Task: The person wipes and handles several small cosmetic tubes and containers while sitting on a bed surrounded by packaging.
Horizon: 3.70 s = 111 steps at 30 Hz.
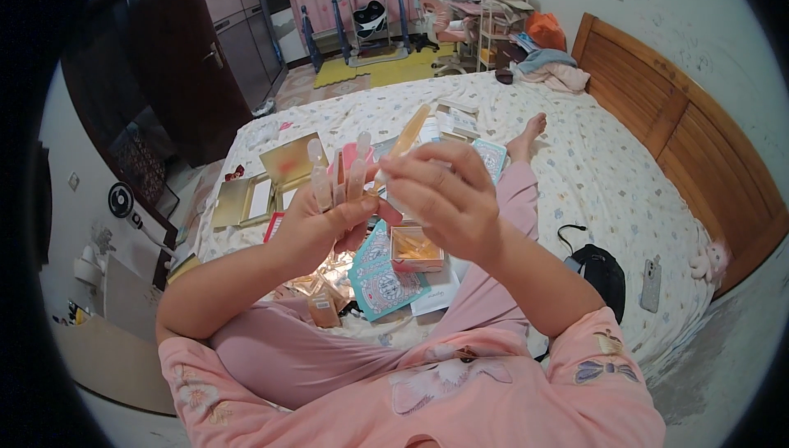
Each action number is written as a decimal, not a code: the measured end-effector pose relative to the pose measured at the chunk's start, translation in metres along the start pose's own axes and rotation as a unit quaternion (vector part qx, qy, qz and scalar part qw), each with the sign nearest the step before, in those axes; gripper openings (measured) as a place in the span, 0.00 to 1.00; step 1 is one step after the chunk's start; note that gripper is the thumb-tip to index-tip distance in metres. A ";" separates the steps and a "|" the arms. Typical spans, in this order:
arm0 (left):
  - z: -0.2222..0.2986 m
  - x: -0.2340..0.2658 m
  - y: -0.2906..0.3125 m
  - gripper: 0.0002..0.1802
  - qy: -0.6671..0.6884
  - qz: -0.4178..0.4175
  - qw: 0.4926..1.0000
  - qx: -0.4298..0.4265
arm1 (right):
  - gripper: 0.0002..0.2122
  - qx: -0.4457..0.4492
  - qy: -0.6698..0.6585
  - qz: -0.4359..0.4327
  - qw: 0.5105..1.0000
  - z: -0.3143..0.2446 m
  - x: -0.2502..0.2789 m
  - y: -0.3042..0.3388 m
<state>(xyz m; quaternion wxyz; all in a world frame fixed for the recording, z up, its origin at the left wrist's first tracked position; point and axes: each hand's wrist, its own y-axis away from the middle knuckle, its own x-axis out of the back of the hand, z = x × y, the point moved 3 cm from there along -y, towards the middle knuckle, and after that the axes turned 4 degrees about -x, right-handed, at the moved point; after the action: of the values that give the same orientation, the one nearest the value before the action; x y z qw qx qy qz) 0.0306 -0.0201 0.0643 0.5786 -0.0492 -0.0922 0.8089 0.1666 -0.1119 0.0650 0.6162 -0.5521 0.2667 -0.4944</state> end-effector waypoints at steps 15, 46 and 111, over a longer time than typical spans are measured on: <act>-0.009 0.007 0.002 0.18 -0.038 0.004 0.999 0.011 | 0.11 -0.050 -0.058 -0.008 0.997 -0.013 -0.006 0.003; -0.002 0.000 0.001 0.22 -0.002 -0.005 1.000 -0.011 | 0.12 -0.053 0.027 0.034 0.998 0.019 0.006 -0.008; -0.009 -0.042 0.000 0.20 0.081 0.056 0.994 0.039 | 0.12 -0.128 -0.056 -0.001 0.990 -0.019 0.031 0.019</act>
<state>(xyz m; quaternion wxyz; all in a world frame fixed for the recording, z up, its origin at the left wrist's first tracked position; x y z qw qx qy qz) 0.0461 -0.0591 0.0547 0.5395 -0.0973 -0.0105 0.8363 0.1667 -0.1494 0.0493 0.5541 -0.6537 0.2923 -0.4246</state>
